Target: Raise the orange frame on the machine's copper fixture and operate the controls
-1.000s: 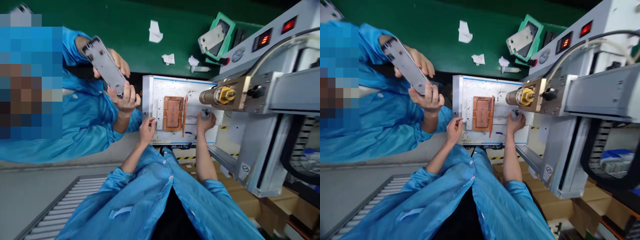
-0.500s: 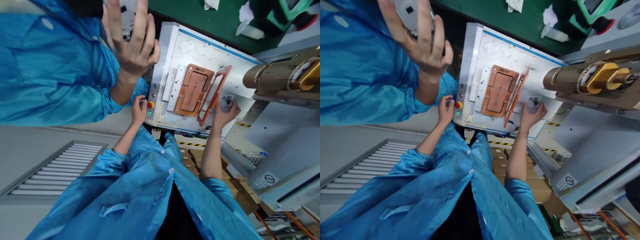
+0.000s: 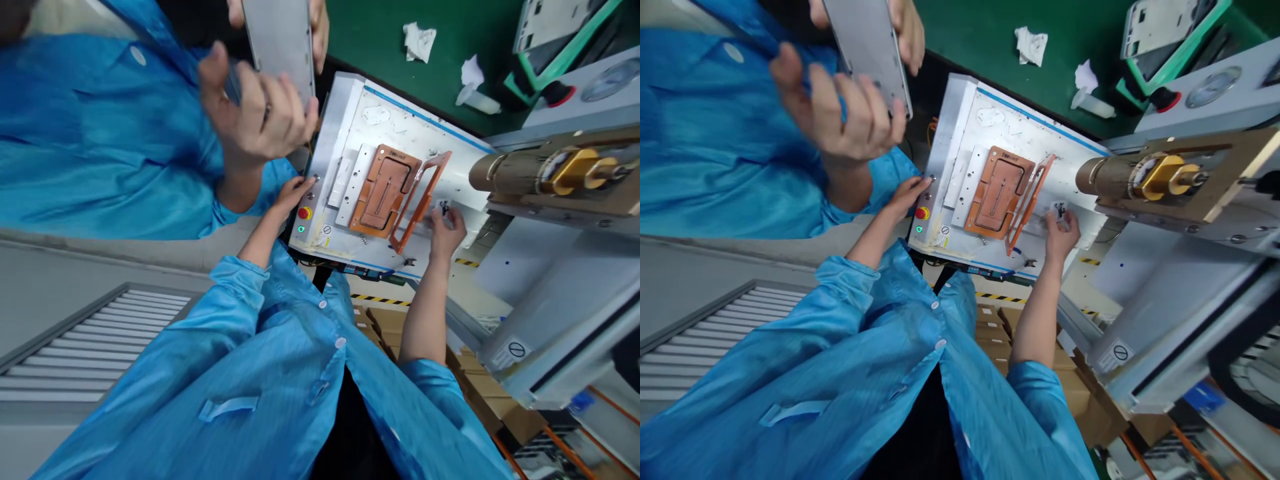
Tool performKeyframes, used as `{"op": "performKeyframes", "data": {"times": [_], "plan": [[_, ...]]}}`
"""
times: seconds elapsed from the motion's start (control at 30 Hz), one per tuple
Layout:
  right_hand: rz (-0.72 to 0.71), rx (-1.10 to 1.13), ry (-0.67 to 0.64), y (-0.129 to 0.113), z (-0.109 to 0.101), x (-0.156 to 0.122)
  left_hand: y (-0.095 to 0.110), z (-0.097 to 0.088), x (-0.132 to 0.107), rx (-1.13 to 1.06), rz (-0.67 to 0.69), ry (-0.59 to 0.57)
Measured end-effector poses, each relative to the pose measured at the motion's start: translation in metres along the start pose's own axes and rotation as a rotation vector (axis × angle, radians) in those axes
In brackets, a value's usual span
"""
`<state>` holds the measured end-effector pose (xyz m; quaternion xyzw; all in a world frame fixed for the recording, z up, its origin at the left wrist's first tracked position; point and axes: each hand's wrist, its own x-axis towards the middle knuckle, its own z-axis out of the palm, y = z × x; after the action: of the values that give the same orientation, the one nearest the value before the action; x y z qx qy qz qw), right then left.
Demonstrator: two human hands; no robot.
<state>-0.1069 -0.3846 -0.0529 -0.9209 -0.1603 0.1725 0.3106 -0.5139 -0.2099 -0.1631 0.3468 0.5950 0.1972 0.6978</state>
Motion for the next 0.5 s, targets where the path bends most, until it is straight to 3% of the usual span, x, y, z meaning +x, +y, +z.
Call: {"op": "performKeyframes", "data": {"times": [0.27, 0.43, 0.5], "plan": [[-0.015, 0.039, 0.027, -0.041, 0.047, 0.022, 0.013, 0.001, 0.019, 0.083, -0.160, 0.005], [-0.058, 0.074, 0.048, -0.033, 0.071, 0.042, 0.014, 0.005, 0.020, 0.084, -0.187, 0.021], [-0.118, 0.120, -0.034, -0.026, 0.077, 0.049, 0.011, 0.004, 0.021, 0.084, -0.194, 0.030]]}}
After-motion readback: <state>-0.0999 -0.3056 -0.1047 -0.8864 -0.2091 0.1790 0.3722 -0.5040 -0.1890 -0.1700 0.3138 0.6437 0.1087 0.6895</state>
